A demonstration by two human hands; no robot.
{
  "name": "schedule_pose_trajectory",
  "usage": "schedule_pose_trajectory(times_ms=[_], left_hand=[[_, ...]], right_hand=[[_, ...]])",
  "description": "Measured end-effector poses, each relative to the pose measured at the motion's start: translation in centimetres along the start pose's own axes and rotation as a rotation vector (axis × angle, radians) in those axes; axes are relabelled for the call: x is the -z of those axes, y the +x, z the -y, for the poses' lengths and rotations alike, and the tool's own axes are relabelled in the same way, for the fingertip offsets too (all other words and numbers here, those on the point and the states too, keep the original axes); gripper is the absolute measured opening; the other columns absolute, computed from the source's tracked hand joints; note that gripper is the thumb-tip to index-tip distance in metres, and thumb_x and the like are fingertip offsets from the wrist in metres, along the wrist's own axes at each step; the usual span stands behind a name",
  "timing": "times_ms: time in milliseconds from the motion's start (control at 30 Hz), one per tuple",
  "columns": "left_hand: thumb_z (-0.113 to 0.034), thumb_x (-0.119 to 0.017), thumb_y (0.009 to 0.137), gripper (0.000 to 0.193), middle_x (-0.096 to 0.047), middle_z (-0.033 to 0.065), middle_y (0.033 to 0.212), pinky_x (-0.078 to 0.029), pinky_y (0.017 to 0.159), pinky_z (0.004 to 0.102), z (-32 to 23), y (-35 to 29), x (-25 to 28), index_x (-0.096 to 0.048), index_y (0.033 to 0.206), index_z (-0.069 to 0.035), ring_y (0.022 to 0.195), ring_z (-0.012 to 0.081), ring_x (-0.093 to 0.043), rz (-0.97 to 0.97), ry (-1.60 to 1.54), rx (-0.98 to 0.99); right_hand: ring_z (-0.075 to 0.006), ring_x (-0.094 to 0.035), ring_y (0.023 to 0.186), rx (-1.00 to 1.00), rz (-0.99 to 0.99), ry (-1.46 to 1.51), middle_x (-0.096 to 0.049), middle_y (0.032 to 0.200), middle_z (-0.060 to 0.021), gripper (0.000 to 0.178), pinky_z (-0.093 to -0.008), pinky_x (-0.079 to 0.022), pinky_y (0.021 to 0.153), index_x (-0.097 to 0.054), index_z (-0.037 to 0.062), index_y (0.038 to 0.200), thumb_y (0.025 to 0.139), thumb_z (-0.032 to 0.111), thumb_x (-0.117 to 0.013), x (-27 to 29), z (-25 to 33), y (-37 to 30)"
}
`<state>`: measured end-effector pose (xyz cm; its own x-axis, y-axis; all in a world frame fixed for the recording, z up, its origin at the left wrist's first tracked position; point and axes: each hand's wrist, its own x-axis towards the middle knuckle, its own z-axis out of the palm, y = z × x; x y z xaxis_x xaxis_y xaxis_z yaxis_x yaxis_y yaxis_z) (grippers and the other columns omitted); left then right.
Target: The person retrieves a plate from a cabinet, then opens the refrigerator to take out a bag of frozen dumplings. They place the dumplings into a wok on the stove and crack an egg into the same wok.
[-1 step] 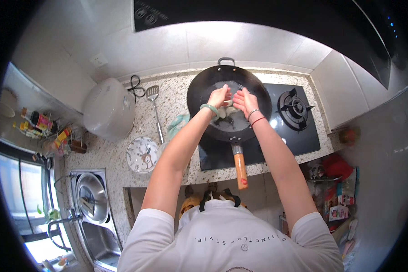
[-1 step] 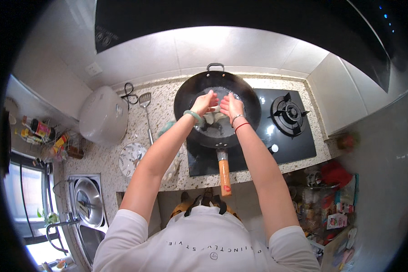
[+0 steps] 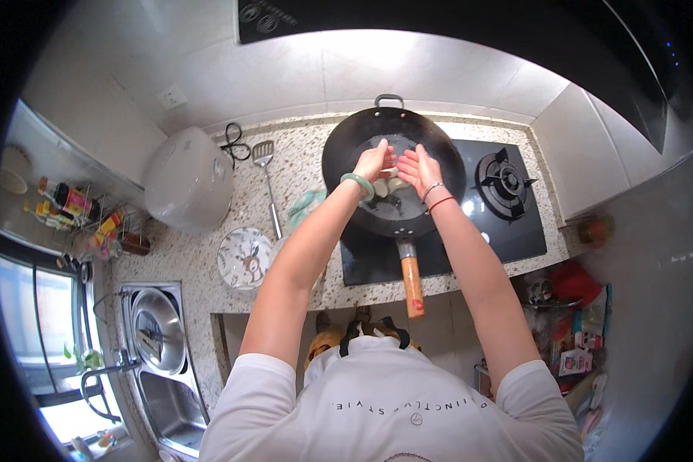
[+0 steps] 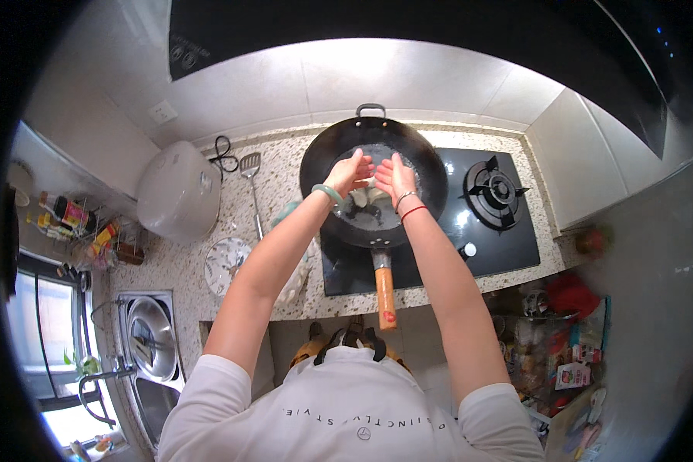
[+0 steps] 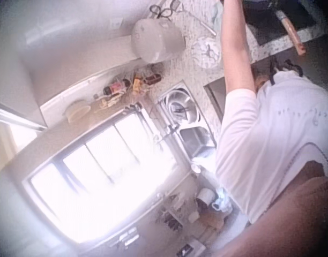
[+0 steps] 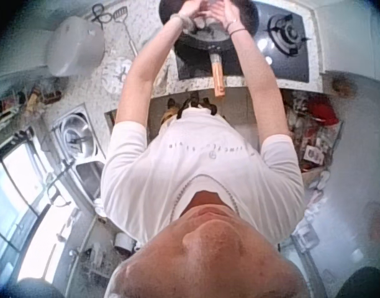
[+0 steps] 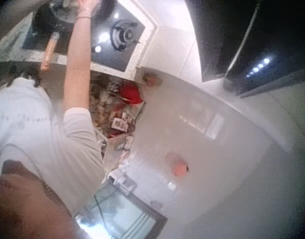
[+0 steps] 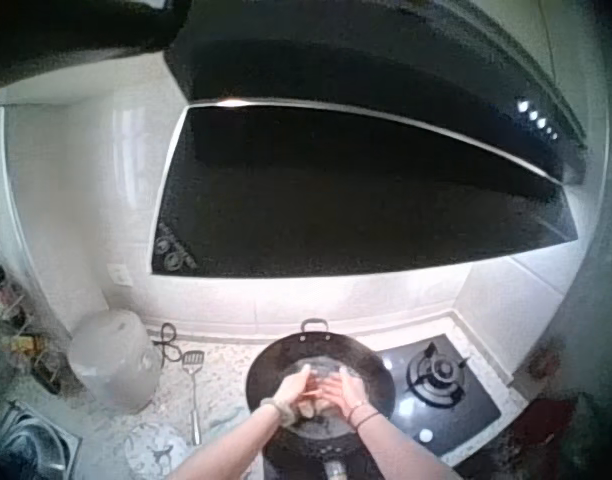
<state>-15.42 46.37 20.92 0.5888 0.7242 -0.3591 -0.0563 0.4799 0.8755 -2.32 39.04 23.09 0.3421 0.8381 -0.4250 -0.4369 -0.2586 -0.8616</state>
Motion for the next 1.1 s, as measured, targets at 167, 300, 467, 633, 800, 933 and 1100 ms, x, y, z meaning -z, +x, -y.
schedule_pose_trajectory(times_ms=[167, 300, 467, 633, 800, 933, 1100], left_hand=[[-0.048, -0.038, 0.095, 0.057, -0.056, 0.0140, 0.120, -0.047, 0.089, 0.0353, -2.2, -6.0, 2.4, -0.046, 0.127, -0.001, 0.108, 0.0222, -0.057, 0.023, -0.195, -0.023], [-0.041, -0.039, 0.097, 0.050, -0.058, 0.0142, 0.118, -0.047, 0.089, 0.0345, -2.8, -10.7, 5.4, -0.046, 0.125, -0.001, 0.107, 0.0219, -0.057, 0.033, -0.222, -0.071], [-0.037, -0.040, 0.097, 0.046, -0.059, 0.0118, 0.116, -0.047, 0.089, 0.0319, -1.9, -17.7, 9.7, -0.048, 0.124, -0.001, 0.106, 0.0193, -0.057, -0.065, -0.108, -0.105], [-0.039, -0.044, 0.096, 0.044, -0.061, 0.0076, 0.111, -0.047, 0.085, 0.0285, 3.6, -23.2, 13.5, -0.053, 0.120, -0.003, 0.101, 0.0149, -0.058, -0.212, 0.026, 0.025], [-0.036, -0.045, 0.096, 0.042, -0.062, 0.0071, 0.105, -0.049, 0.080, 0.0278, 6.9, -26.1, 15.1, -0.055, 0.120, -0.003, 0.094, 0.0144, -0.060, -0.274, 0.010, 0.056], [-0.032, -0.049, 0.095, 0.038, -0.062, 0.0064, 0.106, -0.050, 0.075, 0.0256, 8.2, -26.8, 15.8, -0.057, 0.118, -0.002, 0.090, 0.0120, -0.059, -0.344, 0.063, 0.015], [-0.025, -0.058, 0.089, 0.033, -0.063, 0.0059, 0.101, -0.050, 0.070, 0.0259, 8.7, -27.6, 16.5, -0.061, 0.113, -0.003, 0.083, 0.0108, -0.060, -0.416, 0.262, -0.045]], right_hand=[[-0.0291, -0.053, 0.113, -0.036, 0.081, 0.122, -0.050, 0.129, -0.0186, 0.064, -0.0396, -0.046, 0.090, -0.042, -0.0029, 0.130, 0.096, 0.049, -0.032, -2.9, -0.2, -2.5], [-0.0264, -0.055, 0.112, -0.030, 0.184, 0.174, -0.054, 0.125, -0.0177, 0.053, -0.0389, -0.046, 0.090, -0.046, -0.0027, 0.127, 0.098, 0.040, -0.033, -5.7, -1.0, -5.6], [-0.0249, -0.056, 0.110, -0.090, 0.231, 0.100, -0.055, 0.124, -0.0156, 0.051, -0.0376, -0.045, 0.091, -0.047, -0.0025, 0.125, 0.097, 0.038, -0.037, -11.5, -5.8, -9.8], [-0.0173, -0.059, 0.093, -0.219, 0.173, -0.123, -0.064, 0.103, -0.0065, 0.037, -0.0300, -0.044, 0.076, -0.060, 0.0044, 0.107, 0.093, 0.037, -0.046, -13.3, -14.7, -11.5], [-0.0121, -0.060, 0.073, -0.260, 0.099, -0.114, -0.065, 0.086, -0.0005, 0.021, -0.0270, -0.045, 0.061, -0.065, 0.0059, 0.090, 0.084, 0.025, -0.058, -13.1, -19.1, -12.4], [-0.0146, -0.063, 0.074, -0.051, 0.043, -0.556, -0.068, 0.089, -0.0061, 0.030, -0.0288, -0.049, 0.065, -0.066, 0.0036, 0.101, 0.078, 0.023, -0.064, -13.3, -20.7, -11.6], [-0.0292, -0.062, 0.095, 0.253, 0.043, -1.292, -0.065, 0.103, -0.0113, 0.041, -0.0396, -0.050, 0.082, -0.066, 0.0103, 0.104, 0.072, 0.035, -0.070, -15.7, -19.6, -14.0]])
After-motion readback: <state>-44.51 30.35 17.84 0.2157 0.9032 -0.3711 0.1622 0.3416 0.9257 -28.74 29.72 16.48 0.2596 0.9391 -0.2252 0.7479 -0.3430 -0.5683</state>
